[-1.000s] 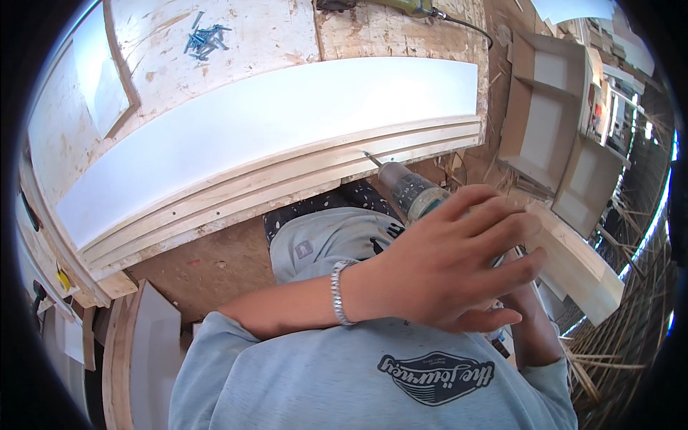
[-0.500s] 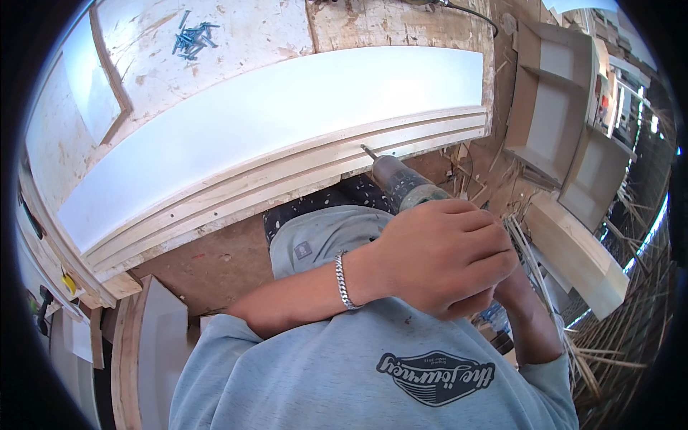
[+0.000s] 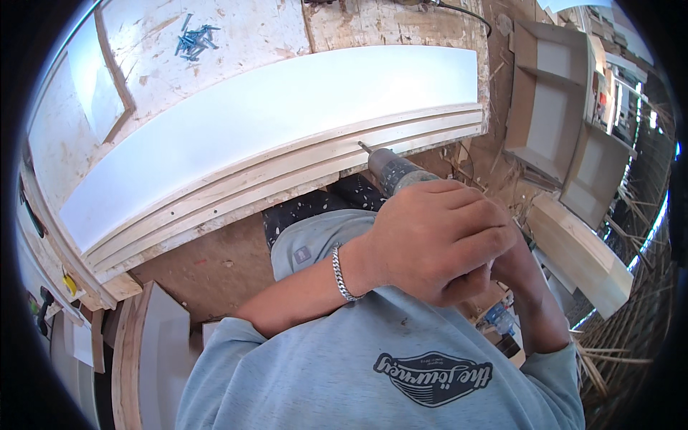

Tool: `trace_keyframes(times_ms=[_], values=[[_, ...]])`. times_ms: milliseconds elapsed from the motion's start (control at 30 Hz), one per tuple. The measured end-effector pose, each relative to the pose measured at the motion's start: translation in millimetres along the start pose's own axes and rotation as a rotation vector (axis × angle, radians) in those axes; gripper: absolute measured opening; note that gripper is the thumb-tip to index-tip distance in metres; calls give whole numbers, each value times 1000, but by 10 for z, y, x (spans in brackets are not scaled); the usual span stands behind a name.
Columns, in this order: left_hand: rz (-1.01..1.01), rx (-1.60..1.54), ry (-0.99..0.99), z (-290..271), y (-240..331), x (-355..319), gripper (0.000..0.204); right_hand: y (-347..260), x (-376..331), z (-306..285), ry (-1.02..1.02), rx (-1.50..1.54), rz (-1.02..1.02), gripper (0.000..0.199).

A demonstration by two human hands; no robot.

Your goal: The person uses a nail gun and a power drill to assemble wooden components, picking up screws and positioning boards on a workbench.

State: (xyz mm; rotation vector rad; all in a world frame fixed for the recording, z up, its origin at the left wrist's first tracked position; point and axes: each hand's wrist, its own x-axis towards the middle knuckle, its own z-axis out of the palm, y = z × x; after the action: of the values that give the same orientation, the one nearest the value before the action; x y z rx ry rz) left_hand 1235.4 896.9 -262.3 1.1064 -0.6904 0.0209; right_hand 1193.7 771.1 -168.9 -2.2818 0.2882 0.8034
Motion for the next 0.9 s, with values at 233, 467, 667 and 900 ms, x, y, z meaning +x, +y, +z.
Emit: trace_keyframes(times_ms=[233,467,667,900], values=[[-429,-201,-35,-325,-36,-36,22,295,-101,84,-35,18,32,43],[-525,990,-468,-939,-852,-636,46,529,-710,321,31,148,105,57],[-617,915,-394,-924,-949,-593,24,827,-1211,910,252,175,96,34],[-464,1070,164,-2295,-947,-24,13,848,-1343,1518,412,14,43,40]])
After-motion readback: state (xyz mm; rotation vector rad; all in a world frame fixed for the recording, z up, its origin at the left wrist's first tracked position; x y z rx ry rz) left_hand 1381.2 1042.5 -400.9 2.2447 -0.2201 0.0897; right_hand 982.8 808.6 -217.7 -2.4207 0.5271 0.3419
